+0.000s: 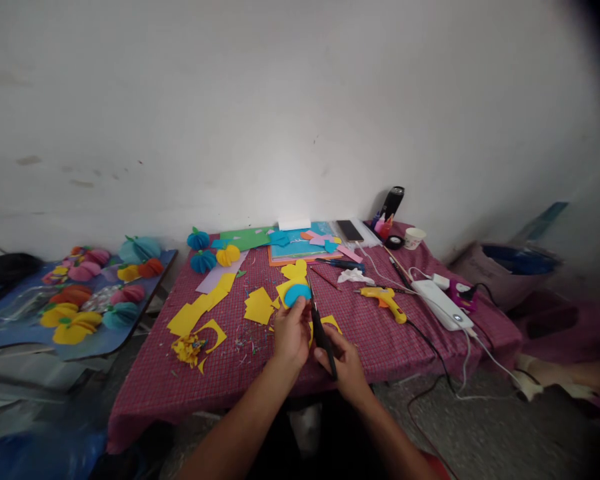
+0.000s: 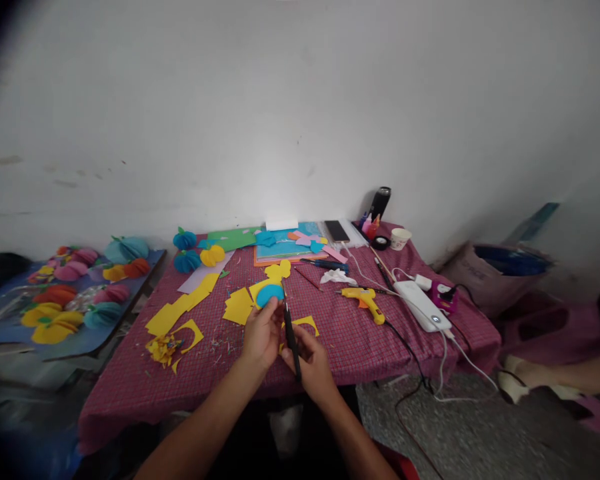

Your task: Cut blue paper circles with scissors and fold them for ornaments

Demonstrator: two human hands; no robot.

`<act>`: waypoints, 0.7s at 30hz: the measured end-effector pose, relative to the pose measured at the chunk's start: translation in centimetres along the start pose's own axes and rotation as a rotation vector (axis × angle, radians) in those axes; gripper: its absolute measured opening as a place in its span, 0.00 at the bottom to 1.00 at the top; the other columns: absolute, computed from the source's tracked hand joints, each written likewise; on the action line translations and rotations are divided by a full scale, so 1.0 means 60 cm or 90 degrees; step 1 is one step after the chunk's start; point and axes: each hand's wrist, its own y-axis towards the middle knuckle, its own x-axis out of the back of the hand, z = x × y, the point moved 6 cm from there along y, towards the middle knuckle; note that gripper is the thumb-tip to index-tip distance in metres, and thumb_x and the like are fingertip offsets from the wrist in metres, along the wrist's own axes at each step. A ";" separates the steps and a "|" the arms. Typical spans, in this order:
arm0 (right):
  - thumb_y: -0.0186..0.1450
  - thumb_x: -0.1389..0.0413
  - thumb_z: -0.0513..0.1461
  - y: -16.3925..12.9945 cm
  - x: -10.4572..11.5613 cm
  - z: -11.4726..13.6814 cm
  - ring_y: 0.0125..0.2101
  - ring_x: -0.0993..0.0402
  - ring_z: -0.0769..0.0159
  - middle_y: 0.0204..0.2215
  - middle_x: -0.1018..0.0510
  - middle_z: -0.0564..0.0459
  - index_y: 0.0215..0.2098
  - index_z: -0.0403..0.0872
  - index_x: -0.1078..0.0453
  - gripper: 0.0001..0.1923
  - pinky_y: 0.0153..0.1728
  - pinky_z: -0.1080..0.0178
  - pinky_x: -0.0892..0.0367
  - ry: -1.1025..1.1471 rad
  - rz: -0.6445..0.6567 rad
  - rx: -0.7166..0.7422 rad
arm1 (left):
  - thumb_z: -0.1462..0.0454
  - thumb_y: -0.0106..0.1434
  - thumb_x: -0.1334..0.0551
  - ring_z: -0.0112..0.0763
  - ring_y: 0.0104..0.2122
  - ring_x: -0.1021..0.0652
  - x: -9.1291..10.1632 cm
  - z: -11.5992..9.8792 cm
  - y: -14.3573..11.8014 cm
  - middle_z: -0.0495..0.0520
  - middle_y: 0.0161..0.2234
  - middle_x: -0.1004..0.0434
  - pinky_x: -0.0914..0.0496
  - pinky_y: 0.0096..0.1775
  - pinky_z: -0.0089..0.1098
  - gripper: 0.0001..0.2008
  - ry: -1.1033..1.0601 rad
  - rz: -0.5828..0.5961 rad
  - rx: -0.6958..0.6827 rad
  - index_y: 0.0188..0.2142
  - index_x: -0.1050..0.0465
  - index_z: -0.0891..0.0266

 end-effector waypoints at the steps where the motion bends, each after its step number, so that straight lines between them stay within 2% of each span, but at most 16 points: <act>1: 0.56 0.35 0.49 0.000 0.000 -0.001 0.44 0.25 0.53 0.43 0.20 0.47 0.48 0.49 0.25 0.24 0.48 0.56 0.31 0.005 -0.003 -0.004 | 0.64 0.47 0.26 0.27 0.29 0.22 0.000 -0.001 0.000 0.52 0.29 0.21 0.30 0.35 0.28 0.14 0.002 0.000 -0.004 0.33 0.24 0.65; 9: 0.61 0.39 0.50 -0.003 0.003 -0.005 0.38 0.25 0.57 0.41 0.21 0.49 0.51 0.49 0.27 0.23 0.42 0.59 0.30 0.016 0.000 0.008 | 0.63 0.47 0.26 0.27 0.29 0.22 0.003 0.003 -0.003 0.51 0.29 0.21 0.30 0.35 0.28 0.15 0.005 -0.002 0.001 0.34 0.24 0.64; 16: 0.60 0.37 0.48 -0.001 0.004 -0.007 0.43 0.25 0.54 0.42 0.20 0.49 0.51 0.49 0.26 0.23 0.43 0.59 0.30 0.009 -0.009 0.007 | 0.63 0.48 0.26 0.28 0.29 0.22 0.003 0.004 -0.008 0.52 0.29 0.21 0.30 0.35 0.29 0.14 0.010 -0.004 0.014 0.33 0.24 0.64; 21: 0.60 0.37 0.48 -0.002 0.005 -0.008 0.43 0.24 0.54 0.43 0.20 0.47 0.50 0.49 0.25 0.22 0.48 0.55 0.31 0.003 -0.022 0.016 | 0.64 0.49 0.27 0.28 0.29 0.22 0.003 0.006 -0.006 0.52 0.30 0.21 0.30 0.35 0.29 0.13 0.000 0.001 0.013 0.33 0.25 0.64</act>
